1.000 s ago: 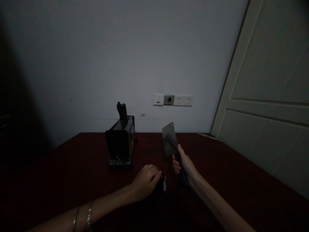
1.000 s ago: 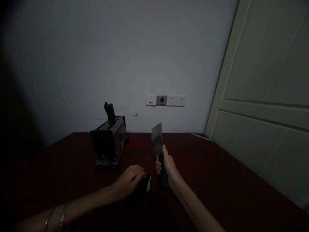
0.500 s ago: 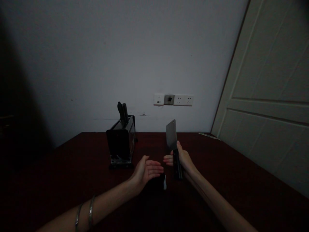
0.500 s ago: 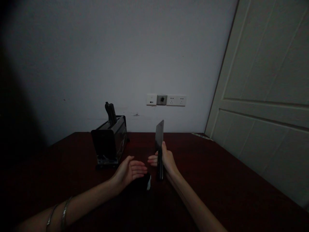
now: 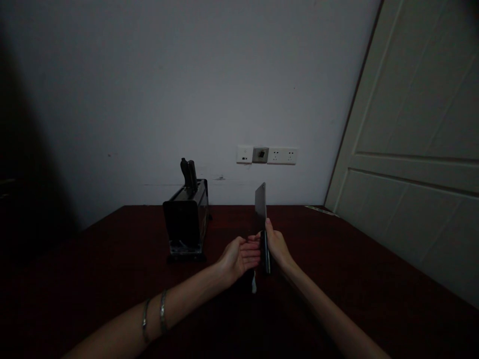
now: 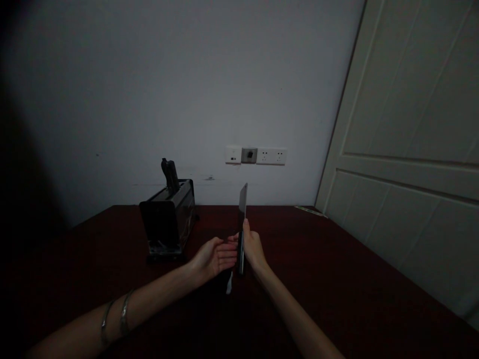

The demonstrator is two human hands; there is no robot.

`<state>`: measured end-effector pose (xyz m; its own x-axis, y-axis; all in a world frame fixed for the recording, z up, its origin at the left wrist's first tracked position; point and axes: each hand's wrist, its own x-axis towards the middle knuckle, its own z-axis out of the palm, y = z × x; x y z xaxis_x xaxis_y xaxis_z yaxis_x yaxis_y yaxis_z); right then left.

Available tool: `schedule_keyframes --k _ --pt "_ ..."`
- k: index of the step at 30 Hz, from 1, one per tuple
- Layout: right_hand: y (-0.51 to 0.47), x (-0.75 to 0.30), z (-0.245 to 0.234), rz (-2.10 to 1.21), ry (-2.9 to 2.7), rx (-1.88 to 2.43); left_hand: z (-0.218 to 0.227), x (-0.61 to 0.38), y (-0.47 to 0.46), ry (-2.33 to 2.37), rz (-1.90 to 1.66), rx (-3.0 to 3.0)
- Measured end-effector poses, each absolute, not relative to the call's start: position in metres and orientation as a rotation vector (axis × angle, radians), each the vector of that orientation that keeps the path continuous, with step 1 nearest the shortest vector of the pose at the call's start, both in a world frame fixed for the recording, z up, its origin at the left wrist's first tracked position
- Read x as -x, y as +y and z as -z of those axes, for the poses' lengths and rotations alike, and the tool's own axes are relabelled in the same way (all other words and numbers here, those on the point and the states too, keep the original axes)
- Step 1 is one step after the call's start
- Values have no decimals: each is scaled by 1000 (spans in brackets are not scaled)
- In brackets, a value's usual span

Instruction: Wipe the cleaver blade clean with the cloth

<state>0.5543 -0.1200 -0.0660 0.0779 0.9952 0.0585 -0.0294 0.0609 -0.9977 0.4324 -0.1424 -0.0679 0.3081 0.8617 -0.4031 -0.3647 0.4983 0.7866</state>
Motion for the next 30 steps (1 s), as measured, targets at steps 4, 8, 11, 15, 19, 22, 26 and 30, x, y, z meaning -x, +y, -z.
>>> schedule_keyframes --k 4,8,11,15,19,22,26,30 --pt "-122 -550 66 -1051 -1227 1197 68 -443 -140 952 -932 -623" --pt "-120 -546 70 -1042 -1251 1181 63 -451 -140 954 -970 -621" --pt "-118 -544 73 -1018 -1235 1158 59 -455 -141 964 -993 -619" --pt "-117 -540 73 -1052 -1196 1131 58 -462 -139 955 -1057 -621" --pt "-117 -538 74 -987 -1204 1114 62 -468 -136 845 -1116 -641" --pt "-116 -538 77 -954 -1203 1150 66 -471 -134 787 -1099 -675" --pt "-118 -538 80 -936 -1211 1181 68 -469 -136 816 -1066 -751" --pt "-125 -538 75 -891 -1211 1199 66 -462 -138 876 -986 -838"
